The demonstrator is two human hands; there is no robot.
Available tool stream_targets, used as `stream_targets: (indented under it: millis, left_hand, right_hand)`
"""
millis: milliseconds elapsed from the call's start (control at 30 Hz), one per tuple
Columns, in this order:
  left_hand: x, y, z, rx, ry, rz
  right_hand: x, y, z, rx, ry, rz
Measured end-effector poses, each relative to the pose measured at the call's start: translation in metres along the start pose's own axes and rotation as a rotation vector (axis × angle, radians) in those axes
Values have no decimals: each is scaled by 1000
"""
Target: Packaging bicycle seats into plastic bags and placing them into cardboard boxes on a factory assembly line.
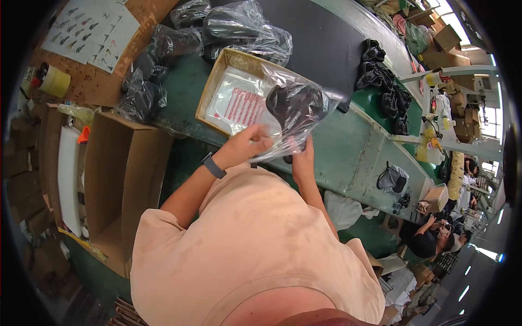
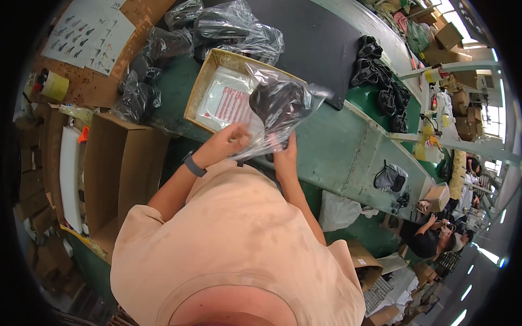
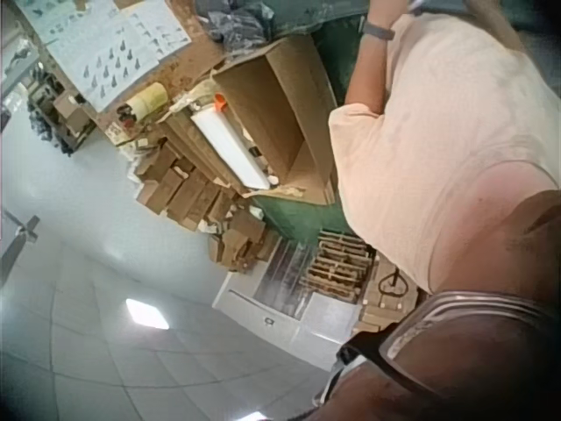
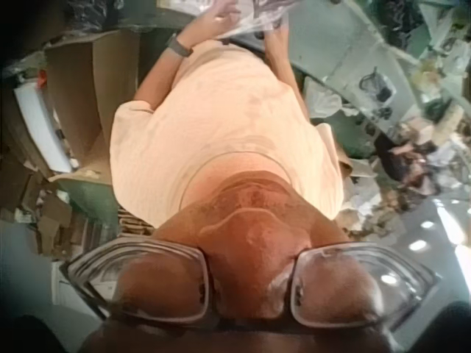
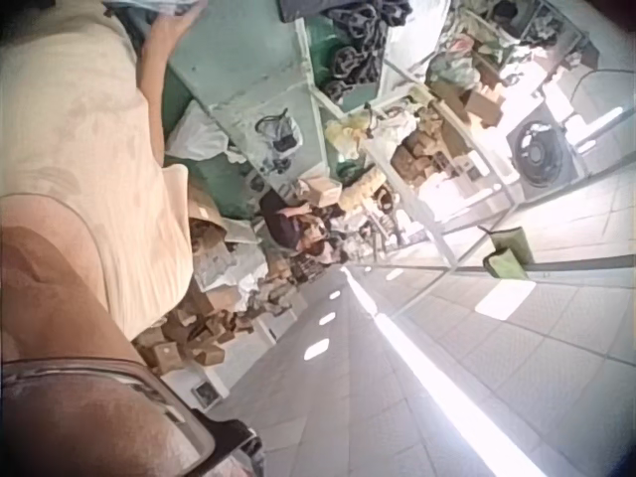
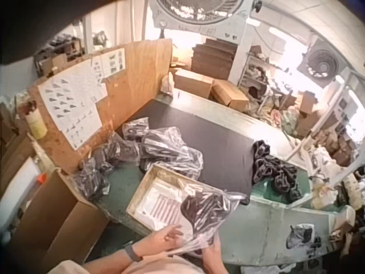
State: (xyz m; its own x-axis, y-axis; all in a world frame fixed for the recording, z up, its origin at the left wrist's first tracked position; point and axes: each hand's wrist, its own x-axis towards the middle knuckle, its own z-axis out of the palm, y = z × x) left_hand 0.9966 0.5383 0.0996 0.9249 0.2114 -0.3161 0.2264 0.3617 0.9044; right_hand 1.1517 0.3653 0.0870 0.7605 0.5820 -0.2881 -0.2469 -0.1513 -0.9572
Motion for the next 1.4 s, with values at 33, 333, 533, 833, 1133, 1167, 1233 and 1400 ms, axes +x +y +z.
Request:
stream_targets:
  millis: [33,333,533,833,1133,1167,1233,1400]
  left_hand:
    - [10,-2,20,-49,207,115]
    - [161,86,-142,-1440,142,467]
    - [244,26,-189,-673,989,176]
    - [302,-76,109,894,333,-12]
    - [241,-136,122,797,472,-513]
    - [238,-139,121,829,464,-525]
    - [245,-154,121,848,417,-514]
    - [245,-172,90,749,522,-567]
  right_hand:
    - [-3,-5,-4,-112,-74,-127]
    - [67,-86,-94,-308,-512,-121]
    - [95,6,-253,-562,-138,69]
    - [253,53,-491,126,54,359]
    - [613,9,-636,989,617,24]
    - [627,19,-660,992,631,12]
    - [633,39,-720,1343,70,106]
    - [583,58,-659,1209,431,1]
